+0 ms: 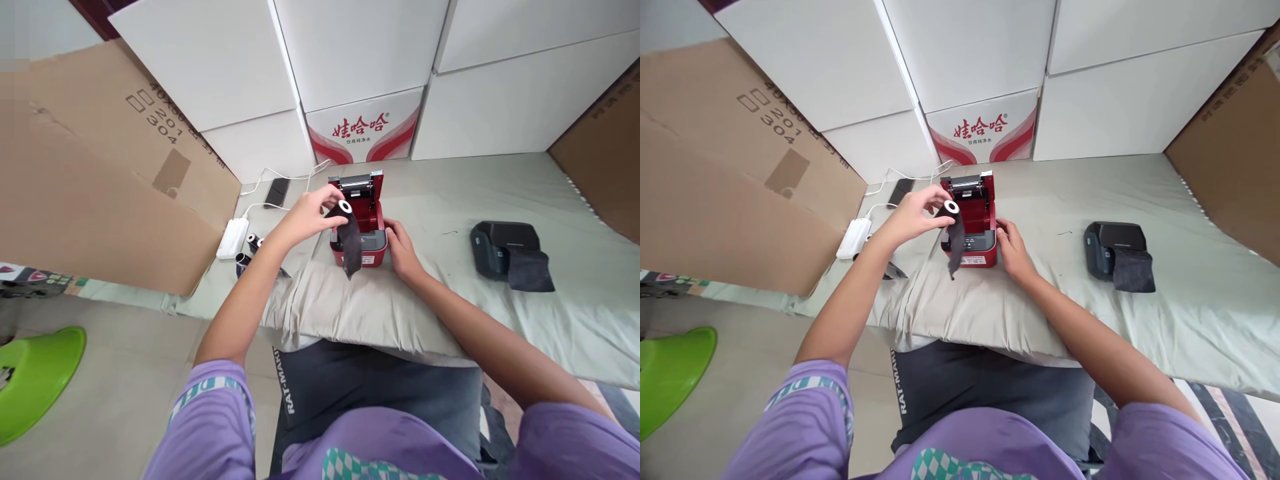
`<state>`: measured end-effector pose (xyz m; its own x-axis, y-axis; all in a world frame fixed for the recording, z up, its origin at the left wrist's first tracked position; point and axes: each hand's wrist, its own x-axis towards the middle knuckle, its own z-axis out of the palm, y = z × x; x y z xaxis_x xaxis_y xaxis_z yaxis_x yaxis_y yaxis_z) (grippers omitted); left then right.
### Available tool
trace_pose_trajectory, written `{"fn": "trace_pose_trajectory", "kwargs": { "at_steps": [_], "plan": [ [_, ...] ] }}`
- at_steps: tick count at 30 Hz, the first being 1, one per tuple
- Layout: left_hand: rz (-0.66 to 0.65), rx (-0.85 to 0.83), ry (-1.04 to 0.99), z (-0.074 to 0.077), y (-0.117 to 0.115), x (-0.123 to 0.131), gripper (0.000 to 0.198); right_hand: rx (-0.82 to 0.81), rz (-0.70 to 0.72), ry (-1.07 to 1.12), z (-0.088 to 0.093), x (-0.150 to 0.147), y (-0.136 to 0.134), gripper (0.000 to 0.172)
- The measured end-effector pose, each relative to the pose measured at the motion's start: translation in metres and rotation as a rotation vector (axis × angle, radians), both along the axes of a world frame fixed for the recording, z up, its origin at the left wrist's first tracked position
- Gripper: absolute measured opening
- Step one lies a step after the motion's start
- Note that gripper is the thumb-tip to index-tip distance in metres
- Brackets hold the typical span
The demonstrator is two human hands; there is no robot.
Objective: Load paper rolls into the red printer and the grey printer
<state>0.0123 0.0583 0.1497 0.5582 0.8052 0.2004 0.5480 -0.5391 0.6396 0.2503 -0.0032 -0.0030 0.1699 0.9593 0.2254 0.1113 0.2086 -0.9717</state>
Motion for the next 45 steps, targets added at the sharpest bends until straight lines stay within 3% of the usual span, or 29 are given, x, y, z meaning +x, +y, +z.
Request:
{"fn": "trace_pose_trajectory", "kwargs": {
  "at_steps": [4, 9, 17, 22, 26, 31, 35, 39, 42, 45],
  "plan": [
    [-0.088, 0.049, 0.199, -0.014, 0.007, 0.035, 0.032, 0.008, 0.005, -0.006, 0.000, 0.000, 0.000, 0.058],
    [-0.144, 0.023, 0.273, -0.035, 0.023, 0.060, 0.026, 0.030, 0.009, -0.028, -0.001, 0.002, 0.001, 0.061],
    [-0.156, 0.125, 0.312, -0.033, 0.020, 0.057, 0.032, 0.033, 0.008, -0.014, -0.002, 0.003, 0.001, 0.063],
    [-0.146, 0.005, 0.162, -0.043, 0.025, 0.054, 0.031, 0.040, 0.012, -0.013, -0.002, 0.002, 0.001, 0.062],
    [-0.081, 0.051, 0.365, -0.040, 0.030, 0.063, 0.029, 0.037, 0.012, -0.018, -0.003, 0.003, 0.002, 0.063],
    [-0.161, 0.079, 0.554, -0.031, 0.033, 0.068, 0.030, 0.028, 0.021, -0.032, -0.002, 0.004, 0.002, 0.064],
    [-0.191, -0.054, 0.376, -0.026, 0.027, 0.061, 0.028, 0.042, 0.028, -0.019, -0.002, 0.004, 0.002, 0.061],
    [-0.106, -0.176, -0.018, -0.008, 0.011, 0.046, 0.052, 0.038, 0.023, -0.028, -0.003, 0.004, 0.003, 0.060],
    [-0.109, -0.326, -0.152, 0.009, 0.003, 0.033, 0.066, 0.039, 0.015, -0.024, -0.004, 0.003, 0.004, 0.060],
    [-0.033, -0.175, -0.225, 0.016, 0.004, 0.027, 0.065, 0.033, 0.012, -0.016, -0.004, 0.003, 0.003, 0.060]
  ]
}}
